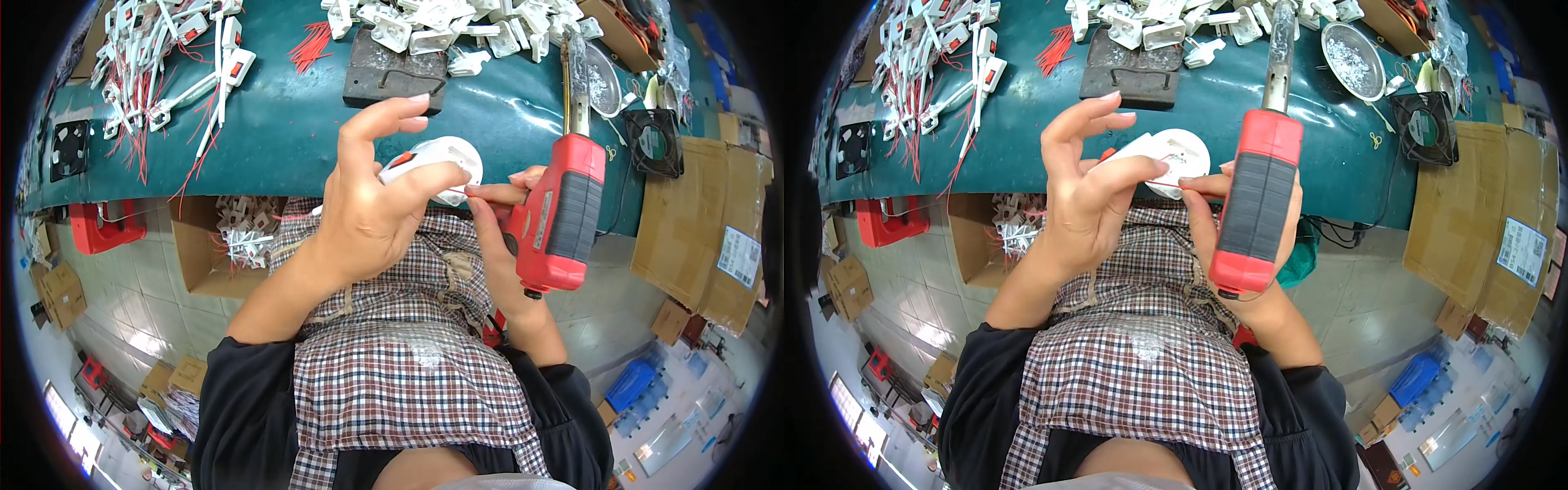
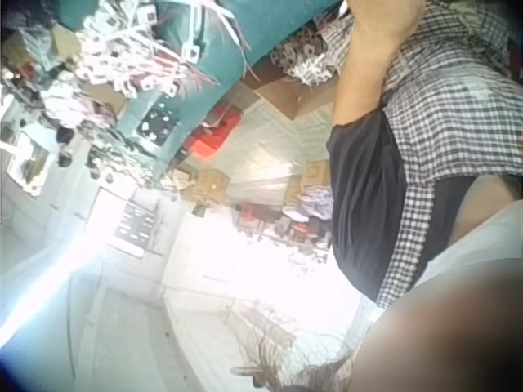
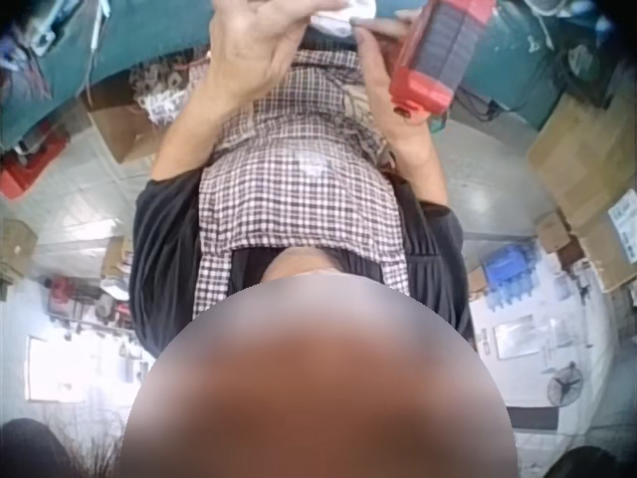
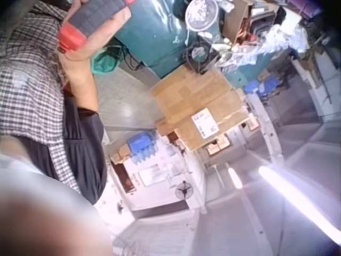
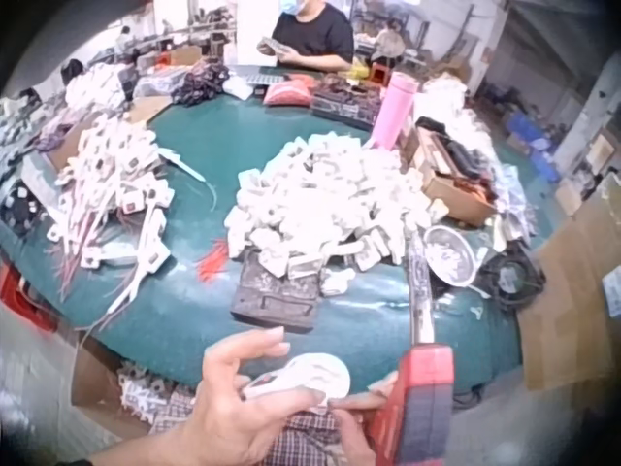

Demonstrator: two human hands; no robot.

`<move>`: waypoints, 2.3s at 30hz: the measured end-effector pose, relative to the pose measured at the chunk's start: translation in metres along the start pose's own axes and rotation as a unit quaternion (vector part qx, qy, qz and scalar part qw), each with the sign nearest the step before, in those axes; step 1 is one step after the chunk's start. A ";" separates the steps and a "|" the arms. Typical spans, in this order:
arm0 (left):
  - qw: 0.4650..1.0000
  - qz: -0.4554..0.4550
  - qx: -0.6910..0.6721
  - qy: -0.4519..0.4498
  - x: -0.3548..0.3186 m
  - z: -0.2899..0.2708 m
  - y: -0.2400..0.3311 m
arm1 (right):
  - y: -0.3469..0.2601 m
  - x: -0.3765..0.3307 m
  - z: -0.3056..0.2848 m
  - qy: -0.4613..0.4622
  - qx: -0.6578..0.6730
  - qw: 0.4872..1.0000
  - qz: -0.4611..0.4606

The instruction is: Soldering wires to small electrical components at a workbench.

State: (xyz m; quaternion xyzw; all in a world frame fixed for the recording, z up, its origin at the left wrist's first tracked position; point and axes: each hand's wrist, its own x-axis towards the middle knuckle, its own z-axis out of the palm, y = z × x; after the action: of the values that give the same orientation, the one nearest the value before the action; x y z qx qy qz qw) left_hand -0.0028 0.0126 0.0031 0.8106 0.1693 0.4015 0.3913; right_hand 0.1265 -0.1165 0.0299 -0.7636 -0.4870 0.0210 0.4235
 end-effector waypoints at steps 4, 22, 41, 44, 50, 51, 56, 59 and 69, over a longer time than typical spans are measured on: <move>0.998 -0.020 0.055 -0.029 0.003 -0.004 0.006 | 0.007 0.002 -0.001 -0.004 -0.020 0.999 -0.034; 0.991 -0.007 0.130 -0.005 0.000 0.005 0.005 | 0.038 -0.022 0.013 -0.002 -0.001 1.000 -0.015; 0.994 -0.052 0.091 -0.024 -0.001 0.005 0.002 | 0.005 -0.082 -0.132 -0.197 -0.019 0.969 0.146; 0.994 -0.053 0.088 -0.027 -0.003 0.006 0.005 | 0.000 -0.068 -0.127 -0.186 0.075 0.967 0.158; 0.995 -0.053 0.075 -0.030 -0.004 0.004 0.001 | -0.008 -0.049 -0.117 -0.220 0.015 0.973 0.076; 0.995 -0.049 0.075 -0.033 -0.004 0.004 0.001 | -0.007 -0.048 -0.118 -0.226 0.015 0.972 0.066; 0.996 -0.058 0.060 -0.021 -0.003 0.006 0.000 | -0.006 -0.046 -0.115 -0.233 0.014 0.971 0.060; 0.997 -0.057 0.049 -0.010 -0.003 0.007 -0.001 | -0.007 -0.047 -0.113 -0.225 0.008 0.972 0.072; 0.998 -0.046 0.041 -0.024 -0.001 0.005 -0.002 | -0.012 -0.038 -0.113 -0.234 0.006 0.971 0.050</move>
State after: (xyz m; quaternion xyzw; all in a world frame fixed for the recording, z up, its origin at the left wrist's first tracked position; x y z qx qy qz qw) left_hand 0.0003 0.0109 -0.0012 0.8266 0.2132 0.3561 0.3800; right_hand 0.1479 -0.2138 0.0961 -0.7585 -0.5333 0.2229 0.3008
